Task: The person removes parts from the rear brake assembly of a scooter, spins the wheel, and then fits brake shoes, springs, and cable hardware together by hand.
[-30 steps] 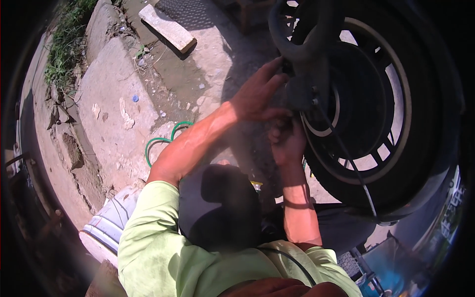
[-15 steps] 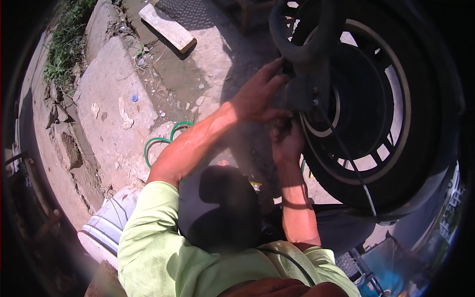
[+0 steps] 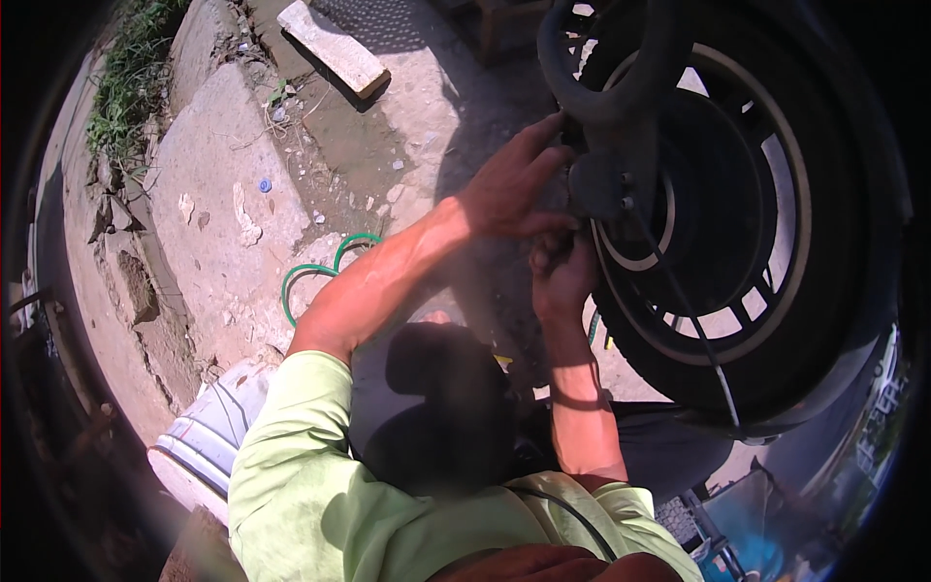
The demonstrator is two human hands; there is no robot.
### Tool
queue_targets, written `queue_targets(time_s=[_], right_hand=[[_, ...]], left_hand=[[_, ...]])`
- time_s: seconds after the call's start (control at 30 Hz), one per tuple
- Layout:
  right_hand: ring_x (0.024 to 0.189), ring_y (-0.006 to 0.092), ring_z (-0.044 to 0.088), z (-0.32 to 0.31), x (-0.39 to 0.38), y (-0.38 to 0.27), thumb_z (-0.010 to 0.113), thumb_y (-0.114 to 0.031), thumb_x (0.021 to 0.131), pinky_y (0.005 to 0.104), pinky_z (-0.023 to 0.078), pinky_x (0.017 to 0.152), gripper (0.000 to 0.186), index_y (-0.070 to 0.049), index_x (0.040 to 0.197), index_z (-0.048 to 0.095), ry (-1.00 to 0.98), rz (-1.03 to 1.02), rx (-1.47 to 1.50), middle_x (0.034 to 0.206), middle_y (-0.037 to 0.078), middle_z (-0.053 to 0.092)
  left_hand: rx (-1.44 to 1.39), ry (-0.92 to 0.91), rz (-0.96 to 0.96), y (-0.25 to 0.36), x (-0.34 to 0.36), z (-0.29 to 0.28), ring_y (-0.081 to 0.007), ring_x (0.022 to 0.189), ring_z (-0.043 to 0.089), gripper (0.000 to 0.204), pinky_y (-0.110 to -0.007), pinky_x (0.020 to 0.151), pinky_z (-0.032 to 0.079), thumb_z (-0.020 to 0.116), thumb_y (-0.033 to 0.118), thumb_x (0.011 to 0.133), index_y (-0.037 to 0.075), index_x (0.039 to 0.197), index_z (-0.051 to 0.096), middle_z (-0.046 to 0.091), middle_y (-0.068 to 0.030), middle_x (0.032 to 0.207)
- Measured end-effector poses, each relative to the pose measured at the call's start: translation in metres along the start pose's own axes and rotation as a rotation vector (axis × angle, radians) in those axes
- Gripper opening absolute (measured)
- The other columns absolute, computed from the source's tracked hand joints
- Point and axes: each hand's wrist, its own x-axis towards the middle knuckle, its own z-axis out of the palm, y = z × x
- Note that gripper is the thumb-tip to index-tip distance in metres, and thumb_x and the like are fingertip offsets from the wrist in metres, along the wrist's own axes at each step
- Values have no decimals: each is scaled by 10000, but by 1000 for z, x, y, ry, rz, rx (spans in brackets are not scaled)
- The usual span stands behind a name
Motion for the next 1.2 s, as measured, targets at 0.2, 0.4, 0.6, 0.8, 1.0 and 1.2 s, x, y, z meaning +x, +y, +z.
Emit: queue_targets(time_s=[0.2,0.4,0.6,0.8,1.0,1.2], right_hand=[[472,102,415,-3,-1,-22,446,-386,1045,261,262,442,286,-161,959,601,-465,695,842,649,2,470],[492,92,421,17,-8,-11,452,-335,1018,260,292,471,243,-177,907,599,89,197,86,650,-30,489],[491,93,408,-8,10,-16,468,-356,1028,266,299,480,233,-212,908,606,-423,615,669,659,-25,501],[472,92,393,8,-6,-27,459,-361,1034,270,278,471,251,-214,885,596,-239,518,384,653,-48,491],[488,102,405,-11,4,-9,462,-349,1028,264,294,491,265,-171,871,580,-327,381,379,680,-44,493],[453,99,323,7,-5,-29,451,-411,1030,259,240,462,313,-176,854,561,-257,717,736,602,-44,413]], left_hand=[[18,3,-24,-4,-9,-7,-509,1344,400,855,-510,1119,381,869,409,714,12,1375,500,327,-345,1513],[7,2,-12,-3,-6,-5,-510,1344,400,852,-513,1121,378,868,413,715,19,1375,500,329,-345,1510],[24,6,-14,-4,-7,-3,-503,1338,406,850,-507,1121,379,862,416,718,35,1387,500,321,-337,1520],[11,-8,-31,-4,-7,-5,-493,1349,401,871,-504,1122,381,884,381,696,38,1397,496,318,-330,1527],[6,9,-29,-3,-6,-3,-492,1353,399,873,-503,1120,383,886,381,693,39,1396,497,322,-321,1530],[9,15,-32,-5,-9,-5,-491,1351,402,866,-501,1118,385,889,391,690,43,1383,504,324,-321,1527]])
